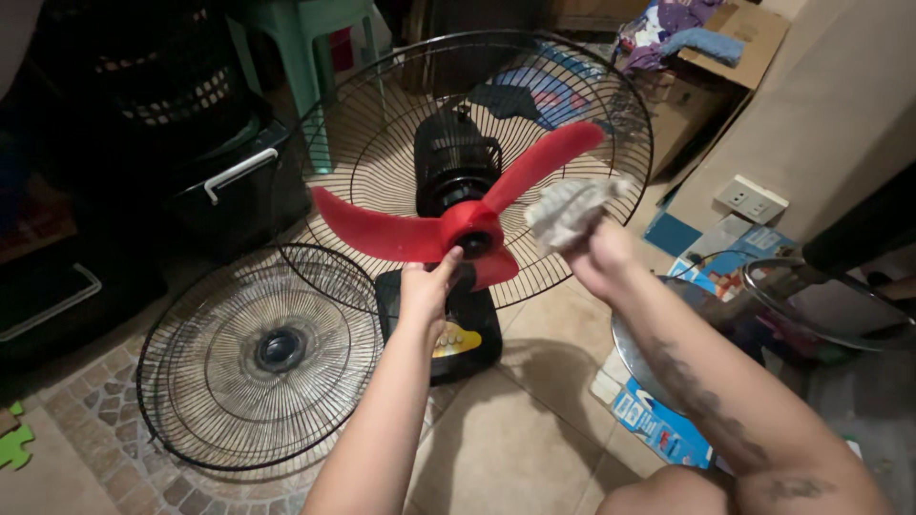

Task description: The person cleans the red blades of a standing fan using a white cloth. They wipe each blade individually, rotating the fan head to access different surfaces, and occasionally dip the cloth into a small white bowl on the floor.

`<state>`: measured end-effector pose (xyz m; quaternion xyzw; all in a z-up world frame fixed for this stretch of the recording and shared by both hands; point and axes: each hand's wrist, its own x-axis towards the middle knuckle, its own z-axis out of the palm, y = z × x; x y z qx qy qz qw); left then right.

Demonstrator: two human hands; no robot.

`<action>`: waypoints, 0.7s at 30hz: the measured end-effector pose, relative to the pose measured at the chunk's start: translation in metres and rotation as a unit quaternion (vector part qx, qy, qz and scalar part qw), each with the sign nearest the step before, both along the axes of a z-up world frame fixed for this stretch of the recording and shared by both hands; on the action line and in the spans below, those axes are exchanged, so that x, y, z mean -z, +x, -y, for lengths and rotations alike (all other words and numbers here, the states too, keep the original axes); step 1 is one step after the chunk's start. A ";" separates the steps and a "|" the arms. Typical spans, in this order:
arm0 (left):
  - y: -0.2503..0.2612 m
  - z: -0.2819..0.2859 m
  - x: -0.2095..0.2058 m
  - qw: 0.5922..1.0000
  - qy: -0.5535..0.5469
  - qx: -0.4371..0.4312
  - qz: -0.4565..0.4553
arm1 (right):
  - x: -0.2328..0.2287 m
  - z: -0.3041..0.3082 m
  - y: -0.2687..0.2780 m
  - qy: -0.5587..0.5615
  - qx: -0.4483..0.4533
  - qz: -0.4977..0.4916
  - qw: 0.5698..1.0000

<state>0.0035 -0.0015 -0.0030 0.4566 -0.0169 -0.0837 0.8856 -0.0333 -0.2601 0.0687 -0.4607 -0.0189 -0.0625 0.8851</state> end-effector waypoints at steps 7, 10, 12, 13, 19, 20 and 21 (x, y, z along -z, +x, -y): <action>-0.006 -0.008 -0.015 0.993 0.114 0.037 -0.009 | -0.016 -0.049 0.039 -0.151 -0.120 0.067 0.979; -0.032 -0.030 -0.065 0.859 0.502 0.100 0.016 | -0.025 -0.055 0.041 -0.226 -0.123 0.055 0.965; -0.047 -0.036 -0.097 0.754 0.642 0.006 0.139 | -0.028 -0.052 0.041 -0.232 -0.119 0.055 0.964; -0.053 -0.038 -0.108 0.748 0.614 -0.103 0.230 | -0.027 -0.052 0.042 -0.218 -0.120 0.064 0.966; -0.032 -0.008 -0.106 0.641 0.616 -0.170 0.426 | -0.037 -0.050 0.052 -0.133 -0.134 0.097 0.977; -0.029 -0.003 -0.099 0.608 0.628 -0.198 0.445 | -0.041 -0.050 0.052 -0.149 -0.141 0.115 0.972; -0.026 0.001 -0.091 0.616 0.622 -0.204 0.438 | -0.041 -0.053 0.055 -0.164 -0.124 0.114 0.972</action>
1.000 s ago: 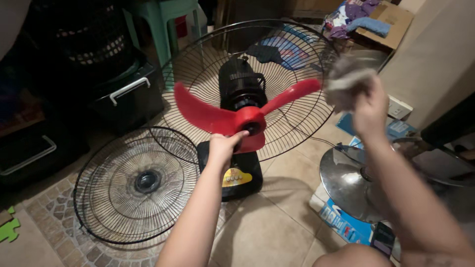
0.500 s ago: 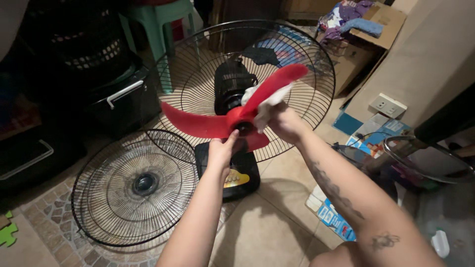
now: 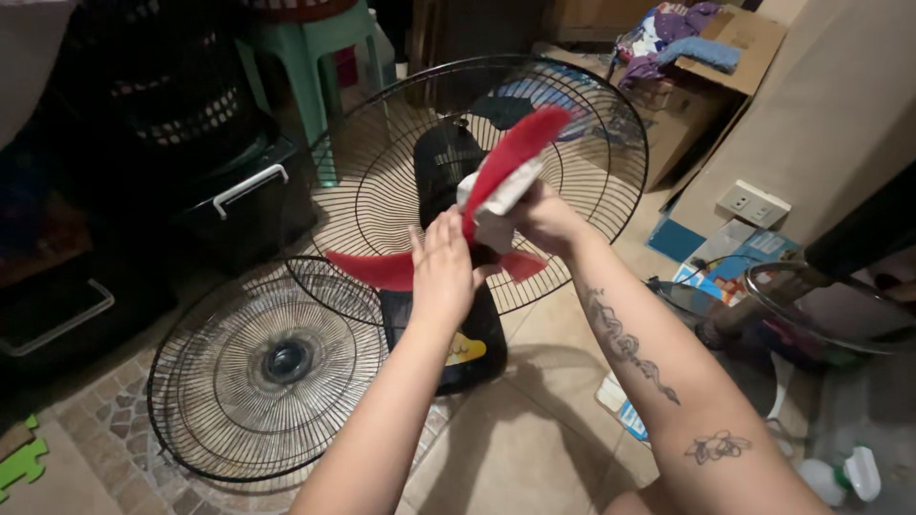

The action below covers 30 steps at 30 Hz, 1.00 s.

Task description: The person cleans the red blades of a standing fan using a white cloth. They wipe each blade individually, rotating the fan head to access different surfaces, and occasionally dip the cloth into a small white bowl on the floor.

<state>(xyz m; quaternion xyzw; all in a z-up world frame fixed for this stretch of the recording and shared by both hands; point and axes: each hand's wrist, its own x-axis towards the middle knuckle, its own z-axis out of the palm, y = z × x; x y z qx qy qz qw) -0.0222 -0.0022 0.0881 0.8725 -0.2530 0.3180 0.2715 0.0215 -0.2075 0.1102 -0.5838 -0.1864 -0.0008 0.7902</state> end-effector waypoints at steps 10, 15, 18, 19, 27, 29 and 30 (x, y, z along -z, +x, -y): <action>0.006 0.000 0.017 0.999 0.015 -0.003 -0.029 | -0.041 0.000 -0.003 0.084 0.031 0.017 0.996; 0.005 -0.005 0.010 0.999 0.050 0.001 -0.016 | -0.040 0.057 0.012 0.274 0.073 -0.012 0.959; 0.000 -0.011 0.000 0.998 0.055 0.000 0.003 | -0.031 0.076 -0.001 0.269 0.189 -0.036 0.944; -0.002 -0.014 -0.003 0.998 0.060 -0.004 0.014 | -0.024 0.076 -0.021 0.226 0.256 -0.016 0.940; 0.004 -0.003 -0.016 0.983 0.148 0.027 0.102 | -0.062 0.022 -0.117 -0.255 0.462 0.310 0.791; 0.001 -0.003 -0.015 0.975 0.188 0.030 0.117 | -0.081 0.015 -0.115 -0.519 0.400 0.397 0.643; 0.001 -0.004 -0.015 0.974 0.188 0.036 0.124 | -0.081 0.003 -0.101 -0.557 0.351 0.348 0.668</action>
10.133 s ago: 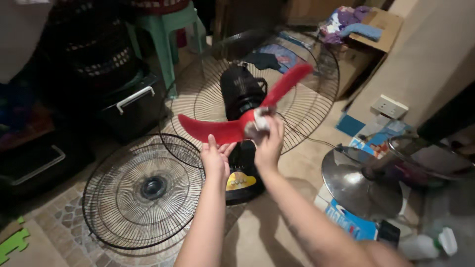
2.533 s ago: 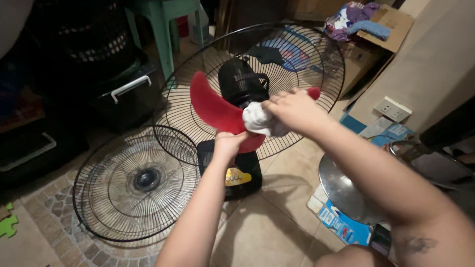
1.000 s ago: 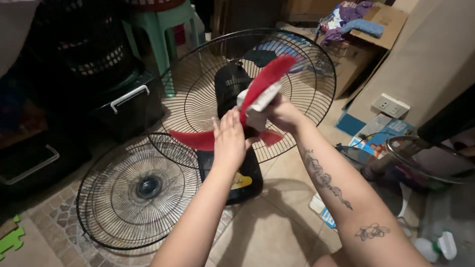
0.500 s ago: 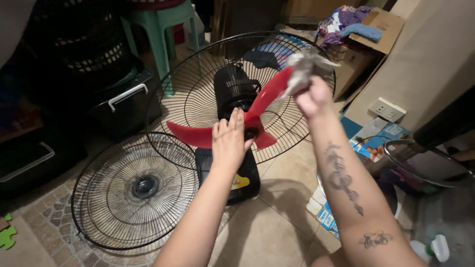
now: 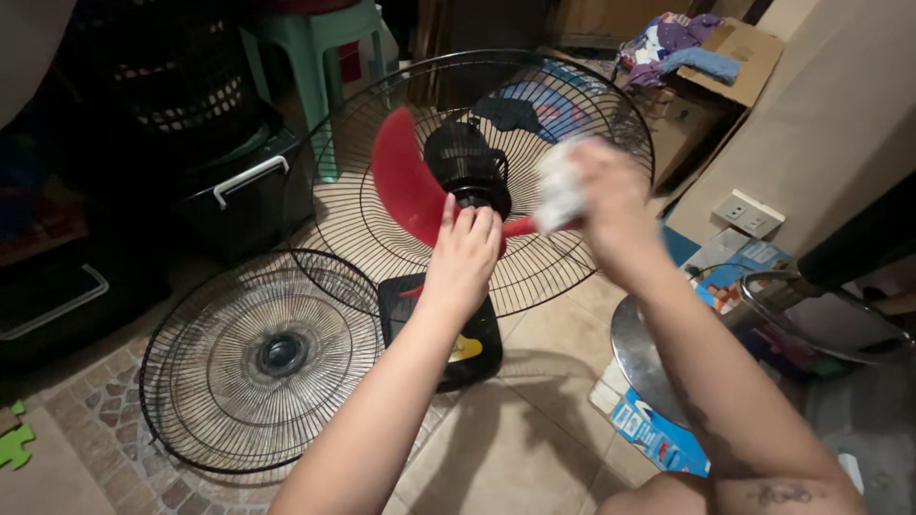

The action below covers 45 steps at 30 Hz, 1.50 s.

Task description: The person cleans the red blades of a standing fan using a white cloth. They wipe each blade individually, rotating the fan head to access different surfaces, and occasionally dip the cloth into a small white bowl on the floor.

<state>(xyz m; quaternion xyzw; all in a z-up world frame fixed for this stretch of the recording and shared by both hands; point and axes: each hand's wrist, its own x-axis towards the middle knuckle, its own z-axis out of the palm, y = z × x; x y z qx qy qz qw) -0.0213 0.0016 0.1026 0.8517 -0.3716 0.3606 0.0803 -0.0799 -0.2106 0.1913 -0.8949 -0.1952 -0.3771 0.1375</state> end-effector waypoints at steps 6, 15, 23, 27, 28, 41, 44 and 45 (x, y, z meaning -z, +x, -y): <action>0.001 0.001 0.007 0.997 -0.030 0.071 0.025 | 0.040 -0.029 0.041 -0.054 -0.086 -0.287 0.953; -0.002 -0.004 0.009 0.994 0.062 0.089 0.033 | 0.180 0.062 0.035 0.115 0.077 -0.499 0.855; 0.003 -0.030 0.007 0.950 -0.281 0.133 0.000 | 0.149 0.081 -0.019 0.384 -0.044 -0.366 0.847; 0.029 -0.010 0.024 0.745 -0.515 0.251 -0.342 | 0.057 0.043 -0.023 0.369 -0.029 -0.022 0.929; 0.034 -0.008 0.031 0.739 -0.505 0.226 -0.385 | 0.038 0.027 -0.022 0.413 -0.023 0.019 0.910; 0.061 -0.016 0.065 0.758 -0.476 0.265 -0.357 | 0.028 -0.115 0.064 -0.016 0.062 0.156 0.986; 0.069 -0.012 0.085 0.695 -0.514 0.308 -0.396 | 0.050 -0.115 0.033 -0.121 0.095 0.139 0.978; 0.070 -0.011 0.090 0.687 -0.513 0.315 -0.407 | 0.054 -0.110 0.023 -0.132 0.084 0.118 0.981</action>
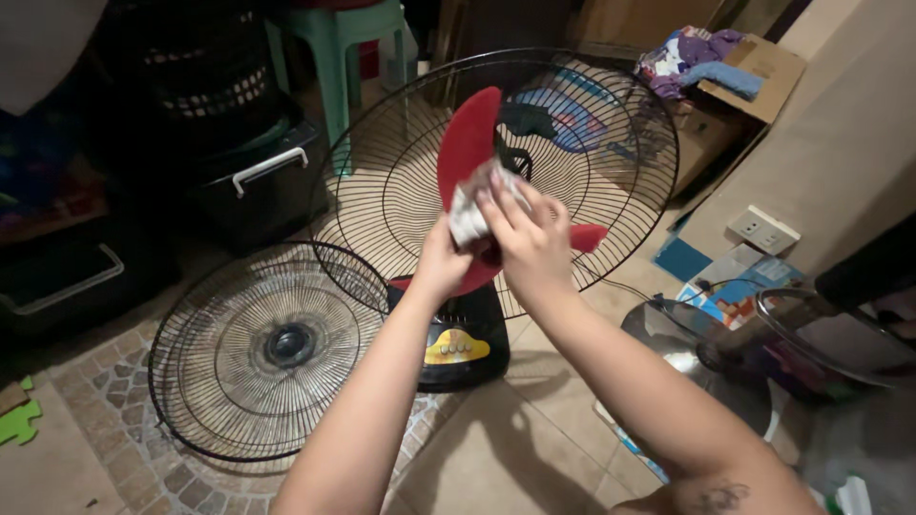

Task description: The person cleans the red blades of a standing fan using a white cloth. They wipe each blade individually, rotating the fan head to access different surfaces, and occasionally dip the cloth into a small white bowl on the floor.

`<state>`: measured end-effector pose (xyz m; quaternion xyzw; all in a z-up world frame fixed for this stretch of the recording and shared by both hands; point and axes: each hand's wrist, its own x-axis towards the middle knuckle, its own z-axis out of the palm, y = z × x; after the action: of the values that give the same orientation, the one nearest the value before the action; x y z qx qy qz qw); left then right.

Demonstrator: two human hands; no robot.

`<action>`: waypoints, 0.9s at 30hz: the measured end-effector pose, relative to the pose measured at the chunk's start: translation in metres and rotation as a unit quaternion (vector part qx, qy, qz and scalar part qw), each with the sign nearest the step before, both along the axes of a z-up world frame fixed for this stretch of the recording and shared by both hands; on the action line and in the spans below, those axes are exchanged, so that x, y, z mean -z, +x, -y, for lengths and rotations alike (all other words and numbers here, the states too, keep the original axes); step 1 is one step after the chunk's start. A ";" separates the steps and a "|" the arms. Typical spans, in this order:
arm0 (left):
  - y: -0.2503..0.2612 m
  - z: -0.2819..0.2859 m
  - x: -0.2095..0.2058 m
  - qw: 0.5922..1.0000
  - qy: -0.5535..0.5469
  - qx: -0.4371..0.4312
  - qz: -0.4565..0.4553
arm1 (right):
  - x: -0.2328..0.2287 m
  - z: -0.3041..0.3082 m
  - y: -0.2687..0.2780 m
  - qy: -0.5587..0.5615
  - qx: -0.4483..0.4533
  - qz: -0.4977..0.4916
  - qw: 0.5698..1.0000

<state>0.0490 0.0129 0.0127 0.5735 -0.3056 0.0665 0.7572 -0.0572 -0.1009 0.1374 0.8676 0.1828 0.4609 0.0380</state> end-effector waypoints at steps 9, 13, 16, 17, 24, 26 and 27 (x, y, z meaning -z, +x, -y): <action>-0.010 -0.009 -0.020 0.996 0.002 0.091 -0.019 | -0.052 0.021 0.010 0.405 -0.245 0.050 0.879; -0.002 -0.013 -0.022 0.956 -0.108 0.260 -0.087 | -0.051 -0.025 0.022 0.122 -0.143 0.061 0.980; -0.004 -0.022 -0.020 0.889 -0.213 0.376 -0.149 | -0.021 -0.041 0.006 0.134 -0.137 -0.013 0.981; -0.006 -0.025 -0.018 0.856 -0.262 0.416 -0.163 | -0.012 -0.041 0.000 0.126 -0.124 -0.026 0.984; 0.010 -0.039 0.013 0.847 -0.316 0.392 -0.167 | 0.036 -0.033 -0.030 0.009 -0.038 -0.144 0.989; 0.008 -0.054 0.001 0.899 -0.212 0.338 -0.182 | 0.037 -0.034 -0.036 -0.008 0.023 -0.283 0.959; 0.004 -0.055 -0.008 0.897 -0.223 0.322 -0.207 | 0.032 -0.032 -0.041 0.006 0.069 -0.409 0.910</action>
<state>0.0527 0.0676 0.0205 0.2607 -0.2868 -0.2348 0.8914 -0.0984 -0.0692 0.1049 0.9907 0.1194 0.0632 -0.0137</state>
